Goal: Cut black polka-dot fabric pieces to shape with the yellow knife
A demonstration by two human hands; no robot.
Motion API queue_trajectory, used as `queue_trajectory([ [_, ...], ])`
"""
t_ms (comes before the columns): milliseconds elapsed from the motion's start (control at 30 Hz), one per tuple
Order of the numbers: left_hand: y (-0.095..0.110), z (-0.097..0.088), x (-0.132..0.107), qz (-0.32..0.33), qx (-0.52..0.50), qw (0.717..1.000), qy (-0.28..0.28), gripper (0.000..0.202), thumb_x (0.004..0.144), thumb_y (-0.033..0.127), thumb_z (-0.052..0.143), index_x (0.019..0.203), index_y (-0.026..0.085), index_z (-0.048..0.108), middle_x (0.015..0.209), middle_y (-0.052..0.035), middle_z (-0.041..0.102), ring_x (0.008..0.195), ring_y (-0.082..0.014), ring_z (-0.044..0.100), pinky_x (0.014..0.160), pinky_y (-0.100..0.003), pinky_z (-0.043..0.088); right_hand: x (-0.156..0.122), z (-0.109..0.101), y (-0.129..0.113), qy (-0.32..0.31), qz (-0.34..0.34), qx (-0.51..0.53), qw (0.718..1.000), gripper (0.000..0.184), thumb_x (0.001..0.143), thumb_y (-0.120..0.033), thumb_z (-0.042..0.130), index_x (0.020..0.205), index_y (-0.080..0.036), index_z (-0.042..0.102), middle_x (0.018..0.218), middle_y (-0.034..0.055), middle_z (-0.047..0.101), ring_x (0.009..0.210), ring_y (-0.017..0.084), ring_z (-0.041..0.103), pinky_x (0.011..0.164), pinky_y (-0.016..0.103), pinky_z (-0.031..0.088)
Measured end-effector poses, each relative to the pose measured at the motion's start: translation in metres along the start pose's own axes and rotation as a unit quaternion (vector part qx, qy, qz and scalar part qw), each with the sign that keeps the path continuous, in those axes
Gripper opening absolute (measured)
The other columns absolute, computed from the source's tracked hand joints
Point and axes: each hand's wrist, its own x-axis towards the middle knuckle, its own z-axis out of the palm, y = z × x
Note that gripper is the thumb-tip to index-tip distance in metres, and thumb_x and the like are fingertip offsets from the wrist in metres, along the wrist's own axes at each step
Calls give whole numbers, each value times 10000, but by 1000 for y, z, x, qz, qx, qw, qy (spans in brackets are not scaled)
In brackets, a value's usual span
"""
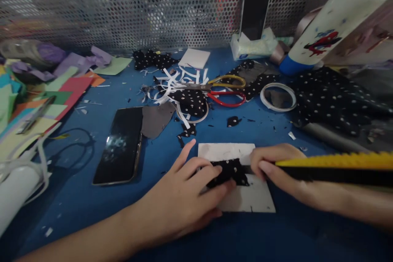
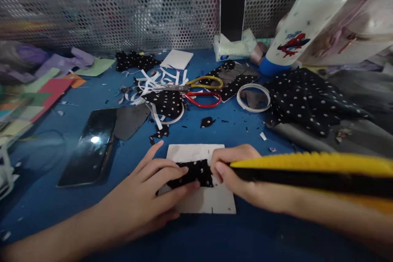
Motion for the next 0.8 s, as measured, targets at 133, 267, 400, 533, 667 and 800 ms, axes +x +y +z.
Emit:
queue_trajectory([
  [133, -1, 0, 0, 2, 8, 1000, -2, 423, 938, 289, 530, 1355, 234, 491, 1190, -58, 579, 1114, -241, 487, 1139, -659, 149, 1, -4, 5, 102, 13, 60, 993, 397, 982, -359, 385, 631, -182, 439, 566, -34, 396, 517, 94, 367, 492, 251, 260],
  [267, 0, -1, 0, -3, 17, 1000, -6, 407, 946, 282, 518, 1350, 237, 492, 1176, -62, 575, 1114, -234, 492, 1137, -658, 161, 0, -2, 0, 87, 12, 40, 995, 380, 956, -375, 427, 628, -185, 450, 541, -42, 393, 500, 92, 356, 492, 254, 262],
  [400, 2, -1, 0, 0, 26, 1000, -6, 398, 953, 279, 507, 1348, 239, 491, 1188, -68, 569, 1125, -234, 491, 1135, -660, 161, 0, 0, -10, 59, 36, 9, 998, 333, 927, -320, 453, 620, -193, 450, 480, -56, 405, 459, 88, 358, 486, 257, 270],
  [533, 3, -2, 0, 0, 32, 999, -3, 401, 945, 267, 518, 1344, 236, 493, 1180, -76, 572, 1119, -234, 499, 1128, -666, 170, 1, 1, -13, 38, 46, -5, 998, 344, 933, -321, 436, 613, -196, 438, 451, -64, 398, 438, 86, 348, 480, 259, 262],
  [667, 2, -1, 0, 1, 30, 1000, -1, 408, 941, 260, 523, 1347, 236, 488, 1184, -75, 572, 1124, -235, 496, 1130, -663, 171, 2, 1, -13, 33, 49, -7, 998, 370, 952, -332, 416, 610, -192, 428, 483, -56, 407, 470, 90, 368, 486, 251, 278],
  [800, 2, -1, 0, -1, 27, 1000, -4, 402, 949, 285, 517, 1348, 237, 489, 1180, -66, 570, 1113, -234, 495, 1137, -656, 164, 1, 0, -12, 27, 58, -39, 997, 375, 971, -352, 400, 634, -191, 431, 548, -39, 409, 515, 98, 383, 485, 242, 292],
])
